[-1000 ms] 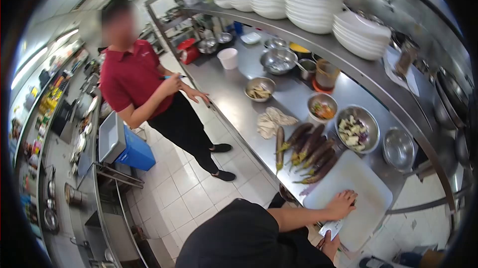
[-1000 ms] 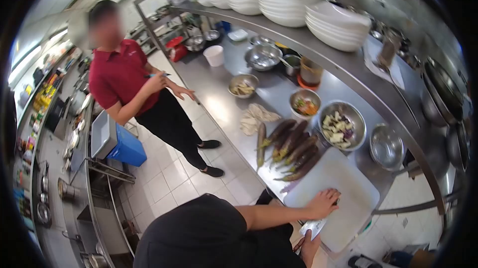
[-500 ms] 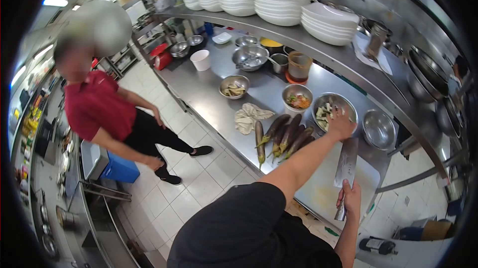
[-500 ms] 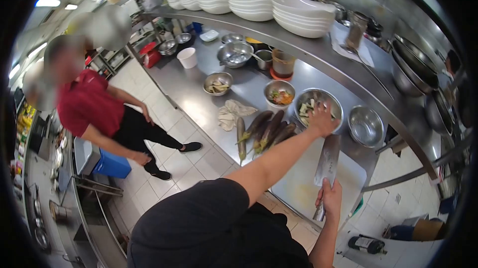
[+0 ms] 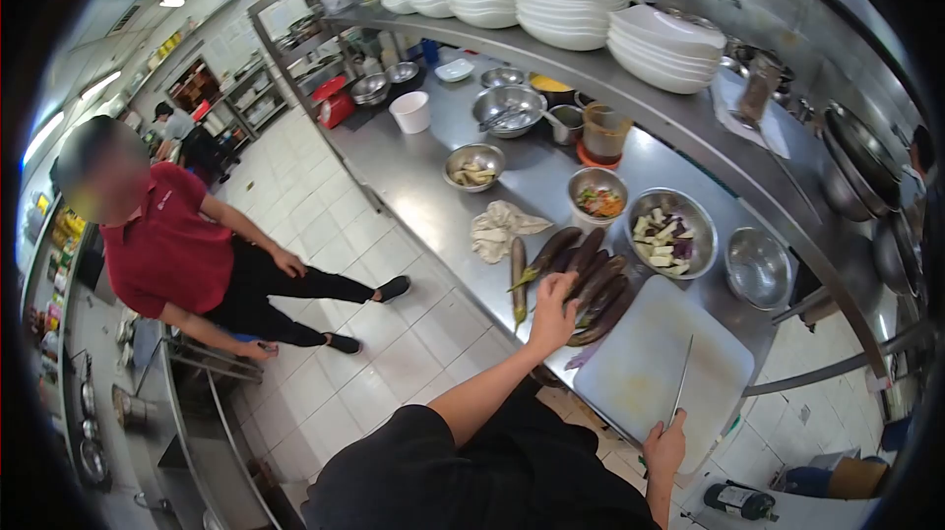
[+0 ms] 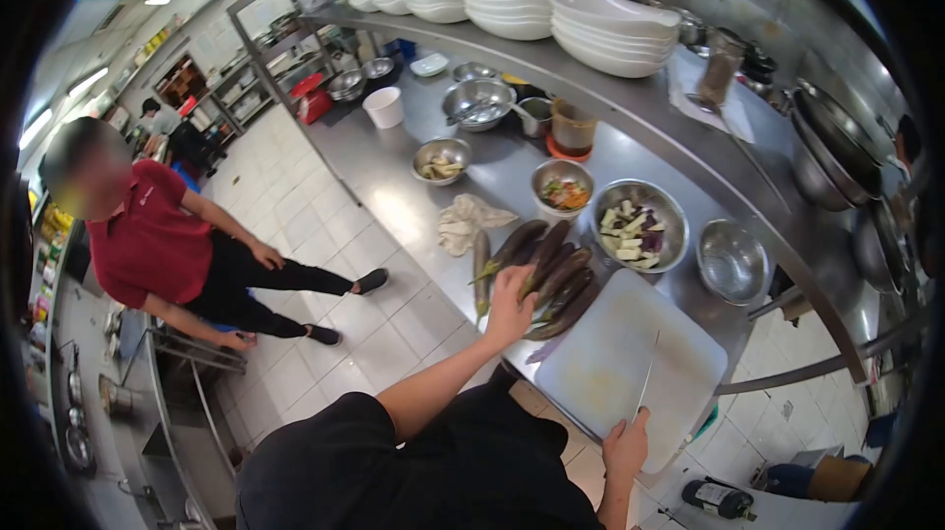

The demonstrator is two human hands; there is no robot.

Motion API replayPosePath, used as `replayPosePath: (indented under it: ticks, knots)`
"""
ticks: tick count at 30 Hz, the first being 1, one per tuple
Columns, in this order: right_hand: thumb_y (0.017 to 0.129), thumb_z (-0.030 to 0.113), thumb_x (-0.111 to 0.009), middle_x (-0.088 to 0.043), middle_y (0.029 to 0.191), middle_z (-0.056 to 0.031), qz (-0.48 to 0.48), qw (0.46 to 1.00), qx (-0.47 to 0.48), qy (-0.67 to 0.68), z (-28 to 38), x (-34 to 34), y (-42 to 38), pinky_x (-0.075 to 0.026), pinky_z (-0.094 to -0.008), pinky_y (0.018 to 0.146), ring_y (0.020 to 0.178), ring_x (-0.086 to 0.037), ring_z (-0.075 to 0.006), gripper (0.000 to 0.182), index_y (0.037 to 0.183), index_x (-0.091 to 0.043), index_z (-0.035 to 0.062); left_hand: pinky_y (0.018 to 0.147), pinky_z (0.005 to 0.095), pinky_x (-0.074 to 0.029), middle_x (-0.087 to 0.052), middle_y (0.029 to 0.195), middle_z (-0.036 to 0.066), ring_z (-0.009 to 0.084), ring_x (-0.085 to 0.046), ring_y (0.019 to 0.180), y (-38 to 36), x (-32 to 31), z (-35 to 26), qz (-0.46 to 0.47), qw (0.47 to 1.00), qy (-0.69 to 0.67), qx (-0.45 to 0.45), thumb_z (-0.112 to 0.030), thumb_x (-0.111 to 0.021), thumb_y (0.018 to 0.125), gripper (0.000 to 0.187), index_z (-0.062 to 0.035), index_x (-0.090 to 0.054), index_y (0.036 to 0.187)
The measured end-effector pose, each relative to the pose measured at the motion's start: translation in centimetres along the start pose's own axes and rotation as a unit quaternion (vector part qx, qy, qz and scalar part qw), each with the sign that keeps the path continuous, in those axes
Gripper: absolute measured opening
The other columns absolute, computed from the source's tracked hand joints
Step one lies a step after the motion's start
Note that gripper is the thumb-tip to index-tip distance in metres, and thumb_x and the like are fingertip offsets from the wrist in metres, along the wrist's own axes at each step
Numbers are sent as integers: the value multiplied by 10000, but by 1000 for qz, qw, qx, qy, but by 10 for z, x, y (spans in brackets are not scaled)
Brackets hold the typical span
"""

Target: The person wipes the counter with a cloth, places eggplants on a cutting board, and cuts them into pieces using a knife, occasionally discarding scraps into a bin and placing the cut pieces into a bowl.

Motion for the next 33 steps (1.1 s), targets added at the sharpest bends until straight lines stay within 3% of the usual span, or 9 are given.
replayPosePath:
  ticks: [4, 6, 9, 11, 15, 20, 24, 27, 33]
  knots:
    - [997, 112, -685, -679, 1229, -344, 14, 998, 63, 26, 10, -28, 10, -545, -584, 950, 1107, -700, -524, 668, 1582, -368, 60, 754, 352, -603, -682, 1236, 197, 272, -745, 931, -1, 52, 66, -50, 995, -37, 72, 48, -712, 968, 449, -15, -632, 1405]
    - [992, 125, -694, -600, 1370, -365, 60, 997, 49, -2, 17, -41, 19, -530, -579, 1008, 1207, -653, -542, 698, 1597, -354, 61, 747, 352, -613, -765, 1099, 172, 251, -753, 775, 6, 74, 107, 3, 972, -11, 233, 10, -686, 1010, 364, -9, -647, 1372]
    - [977, 121, -706, -623, 1284, -339, 55, 997, 57, -24, 36, -42, 30, -537, -572, 998, 1177, -647, -538, 675, 1568, -389, 40, 751, 391, -614, -808, 960, 147, 288, -753, 713, 41, 110, 188, -51, 964, 87, 245, -27, -730, 997, 413, -23, -623, 1395]
    - [983, 131, -707, -621, 1263, -316, 26, 995, 42, -86, 48, -38, 34, -535, -553, 982, 1149, -646, -516, 625, 1534, -433, 21, 845, 414, -614, -772, 1196, 216, 306, -781, 934, 83, 143, 205, -221, 954, -38, 201, -122, -745, 1006, 514, -29, -552, 1473]
    - [987, 91, -691, -615, 1179, -260, -123, 988, 52, -80, 96, -36, 57, -513, -511, 938, 1057, -636, -457, 408, 1359, -573, -24, 1145, 540, -457, -513, 1587, 264, 411, -515, 1449, 190, 198, 301, -179, 942, 123, 256, -294, -736, 1016, 621, -64, -494, 1540]
    - [1026, 40, -653, -692, 932, -194, -109, 955, 211, 175, 358, -66, 119, -541, -432, 776, 830, -681, -362, 75, 1023, -691, -24, 1201, 764, -248, -452, 1674, 191, 528, -301, 1572, 270, 248, 379, 95, 872, 426, 223, -560, -665, 1030, 747, -153, -475, 1628]
    - [1026, 121, -713, -746, 935, -172, 4, 935, 263, 239, 577, -151, 222, -565, -378, 792, 856, -731, -269, 144, 1071, -733, -15, 1188, 692, -288, -507, 1629, 200, 508, -348, 1546, 285, 282, 403, 120, 906, 388, 122, -570, -674, 1020, 695, -158, -567, 1570]
    - [1046, 164, -715, -752, 900, -130, -63, 883, 392, 252, 747, -206, 336, -546, -364, 782, 823, -696, -204, 165, 1079, -718, 2, 1147, 641, -321, -585, 1547, 200, 480, -413, 1495, 286, 296, 411, 79, 925, 369, 34, -577, -684, 1008, 632, -158, -663, 1481]
    - [1001, 333, -708, -706, 1373, -152, -155, 901, 350, -204, 977, -315, 546, -424, -594, 1135, 1367, -599, -350, 421, 1293, -712, 30, 1144, 612, -316, -626, 1479, 183, 456, -464, 1450, 303, 306, 421, 61, 938, 337, 53, -569, -699, 984, 581, -171, -731, 1407]
Point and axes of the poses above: each hand's wrist, its own y-axis towards the middle knuckle, its own x-axis out of the back of the hand, z = x × y, the point moved 5 cm from there along y, towards the middle knuckle
